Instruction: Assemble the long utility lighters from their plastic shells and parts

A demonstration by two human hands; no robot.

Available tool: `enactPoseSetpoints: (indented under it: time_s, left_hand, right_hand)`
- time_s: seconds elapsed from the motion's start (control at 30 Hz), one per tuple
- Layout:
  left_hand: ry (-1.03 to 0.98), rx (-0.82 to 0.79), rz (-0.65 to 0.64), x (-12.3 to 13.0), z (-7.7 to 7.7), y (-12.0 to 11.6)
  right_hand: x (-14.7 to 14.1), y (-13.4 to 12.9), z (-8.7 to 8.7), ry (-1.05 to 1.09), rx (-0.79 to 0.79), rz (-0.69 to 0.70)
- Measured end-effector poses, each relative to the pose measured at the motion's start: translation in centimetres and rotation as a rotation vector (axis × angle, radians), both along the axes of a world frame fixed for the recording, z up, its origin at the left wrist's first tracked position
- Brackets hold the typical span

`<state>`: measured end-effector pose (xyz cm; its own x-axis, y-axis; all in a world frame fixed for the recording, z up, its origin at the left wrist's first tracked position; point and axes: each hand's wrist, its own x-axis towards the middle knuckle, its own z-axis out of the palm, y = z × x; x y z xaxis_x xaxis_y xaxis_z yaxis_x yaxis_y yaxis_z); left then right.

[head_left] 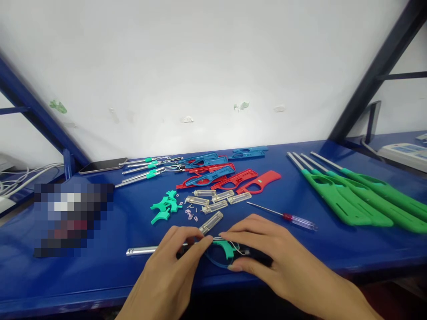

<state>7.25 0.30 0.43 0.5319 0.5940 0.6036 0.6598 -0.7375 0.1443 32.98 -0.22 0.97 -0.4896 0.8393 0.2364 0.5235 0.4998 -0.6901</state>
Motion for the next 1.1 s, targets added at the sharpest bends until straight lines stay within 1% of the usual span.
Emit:
enactPoseSetpoints:
  time_s: [0.07,0.23,0.4,0.57,0.7,0.83,0.97,1.1]
  left_hand:
    - [-0.003,-0.009,-0.024,0.0,0.1,0.1]
    - [-0.029,-0.047,-0.020,0.1,0.1,0.2]
    - [-0.043,-0.043,-0.049,0.1,0.0,0.1]
    - [-0.025,-0.049,-0.085,-0.4,-0.2,0.0]
    - [0.066,-0.086,-0.132,-0.7,0.5,-0.1]
    - [0.127,-0.084,-0.128,-0.6,1.2,-0.2]
    - [0.135,-0.070,-0.132,-0.5,1.2,-0.3]
    - [0.162,-0.046,-0.125,-0.5,0.7,-0.2]
  right_hand:
    - [0.1,0.0,0.0,0.004,0.003,-0.010]
    - [0.1,0.0,-0.1,0.016,0.025,-0.031]
    - [-0.2,-0.1,-0.1,0.057,0.072,-0.036]
    - [-0.3,-0.1,-0.6,0.100,0.206,-0.046]
    - [-0.1,-0.3,-1.1,0.060,0.327,-0.012]
    - [0.0,-0.4,-1.2,-0.009,0.394,-0.007]
    - [-0.1,-0.3,-1.2,0.020,0.412,-0.006]
    - [-0.1,-0.3,-1.2,0.050,0.348,-0.049]
